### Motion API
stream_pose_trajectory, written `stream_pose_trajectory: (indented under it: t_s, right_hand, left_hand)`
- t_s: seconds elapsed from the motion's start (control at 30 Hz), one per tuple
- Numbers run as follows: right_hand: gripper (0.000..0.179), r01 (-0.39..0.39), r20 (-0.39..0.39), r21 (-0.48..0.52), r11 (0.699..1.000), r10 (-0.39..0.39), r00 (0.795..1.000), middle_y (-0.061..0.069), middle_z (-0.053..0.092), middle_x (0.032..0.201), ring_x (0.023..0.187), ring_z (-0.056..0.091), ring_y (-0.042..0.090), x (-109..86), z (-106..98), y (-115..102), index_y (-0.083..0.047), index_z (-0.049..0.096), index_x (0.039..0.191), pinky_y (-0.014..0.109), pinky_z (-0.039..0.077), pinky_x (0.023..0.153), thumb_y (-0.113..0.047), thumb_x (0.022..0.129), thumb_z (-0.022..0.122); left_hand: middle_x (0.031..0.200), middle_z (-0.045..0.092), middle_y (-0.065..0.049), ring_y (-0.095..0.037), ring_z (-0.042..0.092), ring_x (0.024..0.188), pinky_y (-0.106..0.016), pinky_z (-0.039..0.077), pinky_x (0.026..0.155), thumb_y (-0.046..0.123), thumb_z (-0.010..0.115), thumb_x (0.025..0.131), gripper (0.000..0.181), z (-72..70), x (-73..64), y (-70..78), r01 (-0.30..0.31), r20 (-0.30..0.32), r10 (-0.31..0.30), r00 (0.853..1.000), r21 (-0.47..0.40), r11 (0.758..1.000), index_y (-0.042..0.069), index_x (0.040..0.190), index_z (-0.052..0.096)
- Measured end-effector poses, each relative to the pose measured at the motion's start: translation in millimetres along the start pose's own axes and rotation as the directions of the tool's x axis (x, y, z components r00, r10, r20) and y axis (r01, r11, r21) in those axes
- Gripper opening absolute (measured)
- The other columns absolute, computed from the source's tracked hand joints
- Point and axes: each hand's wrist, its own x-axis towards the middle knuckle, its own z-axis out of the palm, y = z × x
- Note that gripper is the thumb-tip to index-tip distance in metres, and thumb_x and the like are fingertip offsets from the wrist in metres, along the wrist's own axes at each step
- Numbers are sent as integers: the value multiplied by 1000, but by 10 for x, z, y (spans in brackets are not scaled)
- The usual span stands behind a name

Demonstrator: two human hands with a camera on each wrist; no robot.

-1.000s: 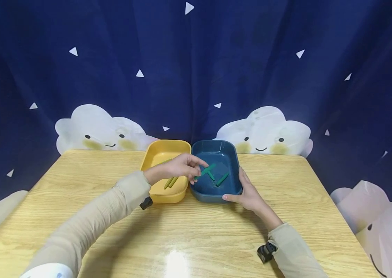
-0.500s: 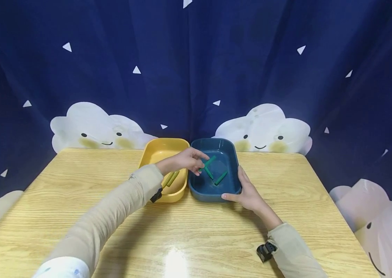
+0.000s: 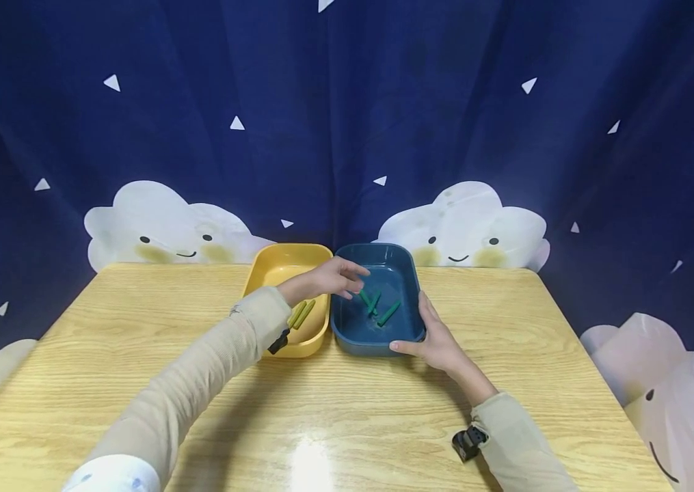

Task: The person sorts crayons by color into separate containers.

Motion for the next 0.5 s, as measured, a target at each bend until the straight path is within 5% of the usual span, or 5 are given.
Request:
stream_pose_trajectory:
  t_s: [0.3,0.5]
  right_hand:
    - [106,0,5,-5,1000,0,1000,23,-5,151,136,1,43,49,-25,45,-3,-7,146,61,13,103,-20,79,74]
    - [106,10,-4,-38,999,-11,1000,22,-2,151,135,5,44,25,-51,115,-4,-3,147,61,16,102,-24,77,75]
  left_hand:
    - [96,65,-19,-31,63,85,-30,53,71,-2,54,89,30,104,-318,81,-140,41,142,989,-31,990,-9,118,56]
    - [77,62,-15,-29,61,70,-31,54,64,-1,57,87,14,286,-595,-85,-237,21,239,971,-52,970,-9,97,62]
